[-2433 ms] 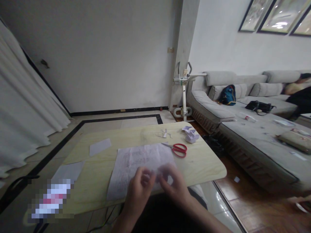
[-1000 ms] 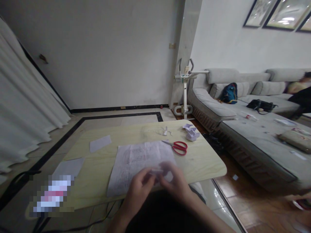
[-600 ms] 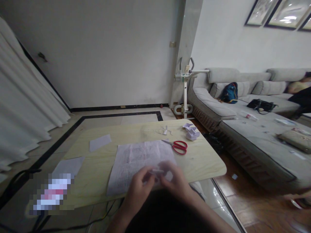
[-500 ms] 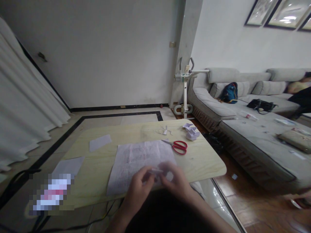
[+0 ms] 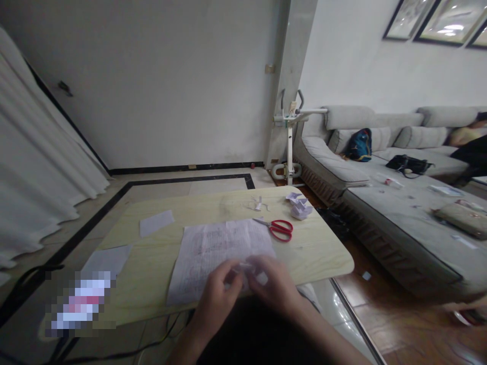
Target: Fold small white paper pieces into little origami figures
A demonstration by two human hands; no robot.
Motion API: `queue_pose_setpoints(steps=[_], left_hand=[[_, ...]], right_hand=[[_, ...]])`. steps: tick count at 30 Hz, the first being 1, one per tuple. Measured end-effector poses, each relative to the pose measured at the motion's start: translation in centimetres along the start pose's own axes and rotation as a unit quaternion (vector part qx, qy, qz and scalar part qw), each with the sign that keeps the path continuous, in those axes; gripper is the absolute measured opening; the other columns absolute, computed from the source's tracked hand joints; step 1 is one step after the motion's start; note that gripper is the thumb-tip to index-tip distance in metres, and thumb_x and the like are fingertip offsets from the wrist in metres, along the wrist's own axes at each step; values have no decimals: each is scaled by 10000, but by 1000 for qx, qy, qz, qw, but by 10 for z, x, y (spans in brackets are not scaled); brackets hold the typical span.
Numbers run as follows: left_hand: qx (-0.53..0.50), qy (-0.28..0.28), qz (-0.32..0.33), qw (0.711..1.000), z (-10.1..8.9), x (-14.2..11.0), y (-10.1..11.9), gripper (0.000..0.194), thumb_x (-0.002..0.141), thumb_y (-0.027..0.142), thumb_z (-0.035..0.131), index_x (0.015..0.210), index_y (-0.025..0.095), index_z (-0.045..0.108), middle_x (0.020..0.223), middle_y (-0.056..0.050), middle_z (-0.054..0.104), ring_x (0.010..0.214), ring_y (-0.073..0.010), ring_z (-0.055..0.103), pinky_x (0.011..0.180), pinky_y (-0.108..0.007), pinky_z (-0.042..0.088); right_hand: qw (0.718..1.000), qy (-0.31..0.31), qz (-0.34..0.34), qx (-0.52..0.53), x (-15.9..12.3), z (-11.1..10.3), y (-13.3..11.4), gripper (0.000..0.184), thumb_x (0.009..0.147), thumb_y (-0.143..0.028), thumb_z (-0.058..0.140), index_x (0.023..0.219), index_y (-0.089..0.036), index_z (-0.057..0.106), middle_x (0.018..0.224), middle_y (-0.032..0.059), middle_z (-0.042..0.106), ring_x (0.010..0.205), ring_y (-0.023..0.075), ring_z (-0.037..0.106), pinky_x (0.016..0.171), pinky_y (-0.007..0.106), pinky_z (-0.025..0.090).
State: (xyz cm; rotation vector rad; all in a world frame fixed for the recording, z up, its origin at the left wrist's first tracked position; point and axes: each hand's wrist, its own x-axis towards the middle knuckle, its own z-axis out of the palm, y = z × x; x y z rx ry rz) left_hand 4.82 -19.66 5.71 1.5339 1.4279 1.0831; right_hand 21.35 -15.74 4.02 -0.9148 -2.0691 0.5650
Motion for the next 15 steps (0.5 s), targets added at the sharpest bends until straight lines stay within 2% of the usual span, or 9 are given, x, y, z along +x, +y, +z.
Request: queue_pose_setpoints(steps=[5,11,15], left_hand=[[8,9,16,1000,3,1,0,220,860,248,509,995,190,673,888,-63,730,809,-218,684,738,-310,541],[5,3,23,1000,1,-1,1,211,851,237,522,1003,192,662,926,-59,728,819,-206,685,746,-297,539],[0,5,23,1000,1,0,-2,185,853,274,549,975,198,665,868,-46,720,782,-198,675,714,-287,538]], right_hand=[[1000,-1,-2,-9,0,1,-1,231,779,-133,574,1000,-194,602,805,55,686,685,180,621,643,292,493],[999,9,23,30,-2,0,-3,241,784,-144,567,1016,-204,587,823,39,687,684,166,628,647,277,503],[998,30,28,37,-2,-2,-5,226,760,-124,568,969,-209,579,830,33,656,727,170,602,667,279,496]])
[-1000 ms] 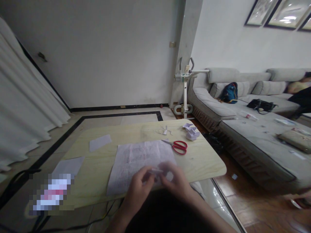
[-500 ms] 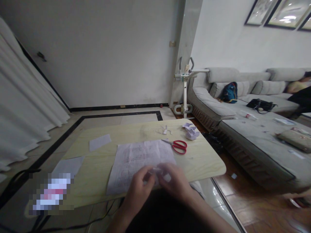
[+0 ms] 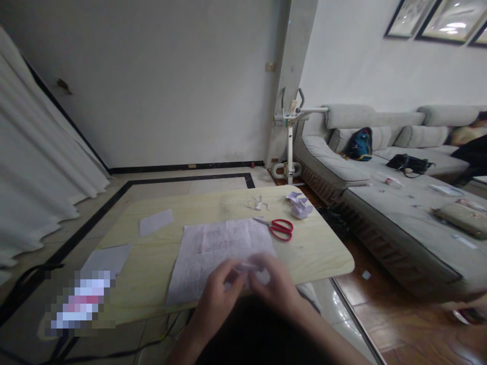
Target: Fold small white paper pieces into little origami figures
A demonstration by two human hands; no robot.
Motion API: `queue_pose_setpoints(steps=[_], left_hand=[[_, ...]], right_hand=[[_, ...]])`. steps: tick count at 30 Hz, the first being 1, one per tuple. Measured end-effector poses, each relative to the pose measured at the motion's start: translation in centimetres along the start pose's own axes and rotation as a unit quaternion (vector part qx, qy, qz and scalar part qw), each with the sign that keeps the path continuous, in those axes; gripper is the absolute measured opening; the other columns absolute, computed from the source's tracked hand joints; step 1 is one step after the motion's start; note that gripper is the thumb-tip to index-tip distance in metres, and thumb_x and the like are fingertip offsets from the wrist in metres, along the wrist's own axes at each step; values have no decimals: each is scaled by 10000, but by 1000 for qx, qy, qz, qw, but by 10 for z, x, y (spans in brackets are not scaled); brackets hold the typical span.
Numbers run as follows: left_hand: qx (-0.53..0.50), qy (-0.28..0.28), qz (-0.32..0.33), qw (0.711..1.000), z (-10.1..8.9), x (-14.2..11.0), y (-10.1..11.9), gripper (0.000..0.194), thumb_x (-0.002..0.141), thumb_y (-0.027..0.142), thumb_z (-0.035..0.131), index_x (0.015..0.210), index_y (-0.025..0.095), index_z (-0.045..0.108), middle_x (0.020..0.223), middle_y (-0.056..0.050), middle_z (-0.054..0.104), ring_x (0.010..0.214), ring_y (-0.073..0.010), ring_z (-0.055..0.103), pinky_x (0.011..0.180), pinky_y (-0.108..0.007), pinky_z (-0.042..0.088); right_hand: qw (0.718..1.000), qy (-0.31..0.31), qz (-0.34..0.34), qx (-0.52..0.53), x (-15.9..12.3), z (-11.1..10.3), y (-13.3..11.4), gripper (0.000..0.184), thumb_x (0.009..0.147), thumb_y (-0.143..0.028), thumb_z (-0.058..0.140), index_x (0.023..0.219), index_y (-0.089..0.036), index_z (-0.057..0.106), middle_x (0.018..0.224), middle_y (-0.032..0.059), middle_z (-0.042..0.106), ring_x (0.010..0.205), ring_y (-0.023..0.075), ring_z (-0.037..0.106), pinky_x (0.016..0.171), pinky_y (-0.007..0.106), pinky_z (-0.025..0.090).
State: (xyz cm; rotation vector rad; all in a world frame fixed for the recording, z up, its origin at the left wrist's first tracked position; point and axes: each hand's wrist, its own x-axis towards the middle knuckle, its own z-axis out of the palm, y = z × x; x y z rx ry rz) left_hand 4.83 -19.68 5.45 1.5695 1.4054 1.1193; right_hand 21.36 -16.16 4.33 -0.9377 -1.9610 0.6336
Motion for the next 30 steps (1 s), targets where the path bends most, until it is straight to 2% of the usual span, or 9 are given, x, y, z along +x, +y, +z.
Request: queue_pose_setpoints(steps=[5,9,14,17,19,21,23,26,30], left_hand=[[-7,29,-30,999,1,2,-8,192,836,332,585,929,183,664,811,-41,706,749,-199,662,650,-271,525],[17,55,-44,997,0,1,-6,200,823,360,594,862,175,658,760,-33,686,729,-199,645,637,-265,511],[18,52,-34,998,-1,0,0,212,832,384,584,811,182,645,726,-21,661,700,-186,628,654,-261,503],[-29,52,-34,998,0,-1,-2,261,847,429,567,876,185,655,744,-22,666,694,-177,628,661,-262,505],[-90,62,-48,993,2,-1,-5,345,855,482,540,991,183,646,709,-14,661,667,-172,626,655,-268,509],[-178,57,-90,978,5,-1,-9,436,875,536,471,1052,169,626,651,-10,650,613,-167,621,620,-275,512],[-258,23,-147,955,8,-2,-12,476,894,553,411,1032,151,625,625,-19,650,546,-161,609,558,-277,507],[-301,-8,-190,934,11,-3,-12,400,867,499,506,1012,144,622,663,-31,668,524,-153,614,522,-268,505],[-292,15,-182,939,10,-1,-6,338,794,410,643,1029,171,607,754,-18,671,671,-171,654,583,-266,540]], right_hand=[[999,-9,10,37,1,-4,-4,174,775,-123,574,926,-208,565,805,11,588,716,154,547,655,262,472],[998,-17,20,63,1,-4,-6,107,806,-168,588,901,-207,557,778,-1,566,708,149,535,661,263,462],[997,-8,30,74,2,0,-3,55,820,-221,607,836,-200,558,723,-13,552,642,133,516,590,240,438],[998,-1,4,57,1,0,-2,15,833,-190,566,820,-197,569,683,-13,547,599,127,503,552,232,422],[998,24,-45,29,1,-1,-3,60,822,-147,547,838,-195,579,678,-2,564,606,137,513,555,243,421],[994,50,-98,3,1,-3,-4,104,816,-117,537,867,-193,586,701,20,597,634,154,537,571,260,427],[990,54,-127,-16,2,-5,-4,115,827,-108,539,884,-193,591,729,40,622,658,168,554,582,271,434],[991,31,-130,-25,3,-6,-2,124,834,-109,560,911,-197,602,771,54,638,692,179,566,604,282,450],[994,8,-112,7,1,-5,2,244,796,-48,527,970,-199,606,848,60,636,771,187,576,668,292,472]])
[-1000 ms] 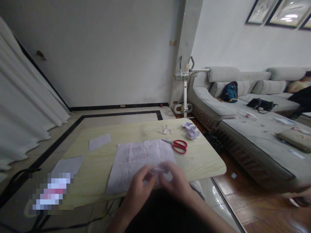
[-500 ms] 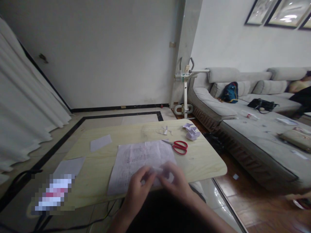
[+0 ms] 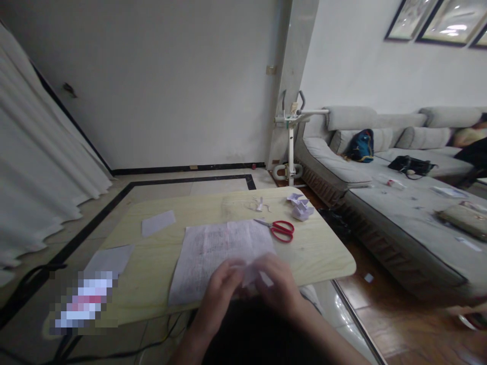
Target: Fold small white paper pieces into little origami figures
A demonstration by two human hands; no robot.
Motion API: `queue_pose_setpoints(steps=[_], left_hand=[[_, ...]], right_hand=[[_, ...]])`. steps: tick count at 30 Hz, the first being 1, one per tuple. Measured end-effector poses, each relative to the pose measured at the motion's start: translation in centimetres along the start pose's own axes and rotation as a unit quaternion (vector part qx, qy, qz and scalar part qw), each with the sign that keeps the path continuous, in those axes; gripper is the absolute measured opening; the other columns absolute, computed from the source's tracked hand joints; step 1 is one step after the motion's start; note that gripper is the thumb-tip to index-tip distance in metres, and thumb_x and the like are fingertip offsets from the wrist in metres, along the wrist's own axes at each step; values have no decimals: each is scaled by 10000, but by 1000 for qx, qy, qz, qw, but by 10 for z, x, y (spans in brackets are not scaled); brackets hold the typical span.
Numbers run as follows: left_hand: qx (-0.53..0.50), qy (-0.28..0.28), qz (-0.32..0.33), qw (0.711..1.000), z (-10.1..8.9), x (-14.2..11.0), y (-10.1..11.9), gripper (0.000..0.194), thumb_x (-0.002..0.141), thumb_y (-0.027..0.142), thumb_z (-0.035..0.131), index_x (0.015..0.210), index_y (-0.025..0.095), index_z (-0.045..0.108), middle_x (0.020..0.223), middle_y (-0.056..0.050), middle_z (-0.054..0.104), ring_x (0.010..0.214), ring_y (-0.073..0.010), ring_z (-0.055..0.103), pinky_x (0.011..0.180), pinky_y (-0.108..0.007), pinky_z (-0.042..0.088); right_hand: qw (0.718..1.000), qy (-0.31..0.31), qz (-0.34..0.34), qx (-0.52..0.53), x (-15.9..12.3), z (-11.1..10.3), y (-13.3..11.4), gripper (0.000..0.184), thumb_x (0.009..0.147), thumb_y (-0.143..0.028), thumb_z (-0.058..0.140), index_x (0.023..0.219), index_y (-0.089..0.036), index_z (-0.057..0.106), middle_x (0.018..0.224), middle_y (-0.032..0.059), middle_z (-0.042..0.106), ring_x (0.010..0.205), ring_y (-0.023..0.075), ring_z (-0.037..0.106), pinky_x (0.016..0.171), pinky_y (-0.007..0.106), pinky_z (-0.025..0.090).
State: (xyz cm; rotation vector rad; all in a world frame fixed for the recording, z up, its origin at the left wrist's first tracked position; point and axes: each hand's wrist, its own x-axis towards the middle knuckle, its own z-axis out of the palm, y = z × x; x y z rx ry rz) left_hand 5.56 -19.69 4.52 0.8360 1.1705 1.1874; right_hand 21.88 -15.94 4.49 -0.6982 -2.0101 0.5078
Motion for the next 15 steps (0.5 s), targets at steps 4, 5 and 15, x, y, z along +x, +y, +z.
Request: queue_pose_setpoints(steps=[4,5,15], left_hand=[[70,39,52,995,1,1,7,306,784,403,651,983,175,608,729,-2,663,690,-169,652,573,-241,545],[89,43,64,993,1,1,7,300,791,404,641,982,175,608,728,-2,664,679,-166,653,567,-240,547],[246,10,178,953,-2,-2,-5,232,877,309,543,1073,202,605,925,-43,678,783,-177,678,669,-289,586]], right_hand=[[992,9,79,94,-2,1,0,286,792,-35,472,986,-203,597,891,44,633,826,176,589,749,293,481],[986,15,114,121,-2,2,0,254,814,-59,477,986,-205,593,896,41,631,829,173,591,759,294,482],[906,38,296,300,-1,13,9,193,792,-300,695,921,-195,595,733,-23,541,654,123,512,586,234,427]])
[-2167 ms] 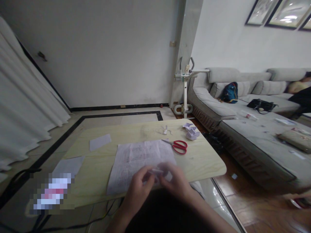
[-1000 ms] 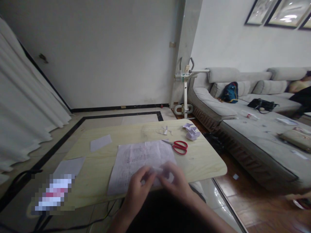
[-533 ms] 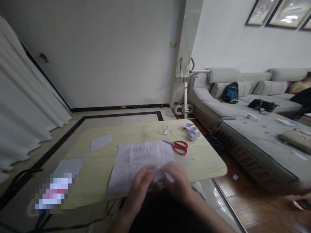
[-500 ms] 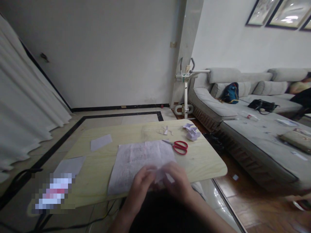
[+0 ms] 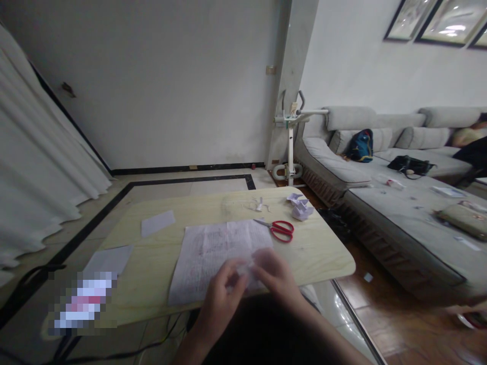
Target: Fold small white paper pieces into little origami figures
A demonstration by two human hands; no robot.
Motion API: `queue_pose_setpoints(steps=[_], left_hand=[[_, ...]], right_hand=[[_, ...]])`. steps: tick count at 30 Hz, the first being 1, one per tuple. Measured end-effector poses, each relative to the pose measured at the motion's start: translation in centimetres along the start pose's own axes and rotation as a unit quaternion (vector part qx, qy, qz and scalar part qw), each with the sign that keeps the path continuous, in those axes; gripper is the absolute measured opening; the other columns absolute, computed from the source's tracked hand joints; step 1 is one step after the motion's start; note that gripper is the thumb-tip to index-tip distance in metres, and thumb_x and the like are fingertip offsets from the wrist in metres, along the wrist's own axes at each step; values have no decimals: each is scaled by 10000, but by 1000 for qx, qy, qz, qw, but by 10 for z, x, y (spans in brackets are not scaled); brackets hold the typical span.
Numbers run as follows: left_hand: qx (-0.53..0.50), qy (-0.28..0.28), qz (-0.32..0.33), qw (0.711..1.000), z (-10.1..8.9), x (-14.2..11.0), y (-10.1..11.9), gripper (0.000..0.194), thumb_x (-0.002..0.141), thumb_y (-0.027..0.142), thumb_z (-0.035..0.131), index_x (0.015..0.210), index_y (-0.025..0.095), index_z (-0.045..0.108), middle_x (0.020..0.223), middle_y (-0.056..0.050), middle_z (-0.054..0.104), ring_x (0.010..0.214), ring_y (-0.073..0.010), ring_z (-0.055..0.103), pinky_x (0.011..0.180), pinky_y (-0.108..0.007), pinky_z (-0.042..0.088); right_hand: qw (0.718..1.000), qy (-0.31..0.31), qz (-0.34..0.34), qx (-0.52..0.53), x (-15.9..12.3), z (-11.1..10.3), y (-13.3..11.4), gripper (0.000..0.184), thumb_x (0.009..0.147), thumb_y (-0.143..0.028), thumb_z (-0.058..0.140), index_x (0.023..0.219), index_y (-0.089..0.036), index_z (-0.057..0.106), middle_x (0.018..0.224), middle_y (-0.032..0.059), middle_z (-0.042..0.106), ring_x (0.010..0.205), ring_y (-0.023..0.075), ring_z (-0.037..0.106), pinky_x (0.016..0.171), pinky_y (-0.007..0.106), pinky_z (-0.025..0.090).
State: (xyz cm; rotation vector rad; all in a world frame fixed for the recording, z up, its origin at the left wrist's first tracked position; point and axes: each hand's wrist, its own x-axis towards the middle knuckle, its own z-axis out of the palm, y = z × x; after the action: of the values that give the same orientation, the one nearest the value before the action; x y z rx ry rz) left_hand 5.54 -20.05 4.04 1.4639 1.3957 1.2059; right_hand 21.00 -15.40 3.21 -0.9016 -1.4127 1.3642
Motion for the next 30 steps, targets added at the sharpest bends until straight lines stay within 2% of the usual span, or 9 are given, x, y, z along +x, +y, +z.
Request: queue_pose_setpoints(steps=[3,5,8,11,16,20,25,30], left_hand=[[105,47,94,989,-5,2,-4,199,852,258,596,1046,217,612,884,-22,664,712,-150,642,668,-276,565],[148,68,154,975,-8,3,-6,187,846,233,615,1033,223,605,911,-22,646,688,-138,614,673,-277,552],[187,67,209,957,-12,5,-6,149,862,216,605,1010,230,600,1013,-39,625,782,-152,613,730,-291,539],[207,41,215,953,-14,6,-4,109,885,203,572,987,229,602,1007,-39,632,867,-168,616,761,-291,528],[218,14,217,952,-14,8,-3,114,888,198,573,994,225,607,910,-22,654,801,-158,619,712,-271,519],[224,28,216,950,-14,8,-5,95,902,194,549,964,224,614,907,-28,662,813,-160,625,725,-275,523],[279,62,265,921,-15,7,-5,134,875,180,580,1000,209,621,990,-66,662,941,-203,626,836,-336,518],[294,51,260,918,-13,6,-1,133,872,187,573,982,207,644,961,-68,678,910,-211,638,817,-335,523]], right_hand=[[999,-1,20,32,2,0,-3,242,757,-317,732,912,-197,590,706,-28,563,620,117,524,556,225,427],[998,-3,36,53,3,0,-6,250,723,-327,761,832,-191,580,666,-35,565,584,112,527,536,222,424],[997,-6,52,58,4,2,-12,276,698,-340,779,695,-179,555,592,-41,548,544,107,518,522,222,413],[997,-7,65,44,4,1,-15,295,693,-365,779,659,-170,561,553,-43,537,521,102,495,509,221,389],[995,-11,84,44,3,-1,-18,321,676,-412,781,658,-165,576,562,-36,554,533,111,512,528,234,409],[995,-17,86,42,3,-1,-21,328,672,-426,780,648,-165,582,563,-35,556,537,113,520,528,233,420],[994,-23,92,61,4,1,-18,339,669,-441,779,656,-173,573,571,-37,564,526,117,537,532,243,447],[994,-21,87,63,3,2,-15,340,681,-449,770,671,-174,570,568,-38,555,522,116,527,522,241,440]])
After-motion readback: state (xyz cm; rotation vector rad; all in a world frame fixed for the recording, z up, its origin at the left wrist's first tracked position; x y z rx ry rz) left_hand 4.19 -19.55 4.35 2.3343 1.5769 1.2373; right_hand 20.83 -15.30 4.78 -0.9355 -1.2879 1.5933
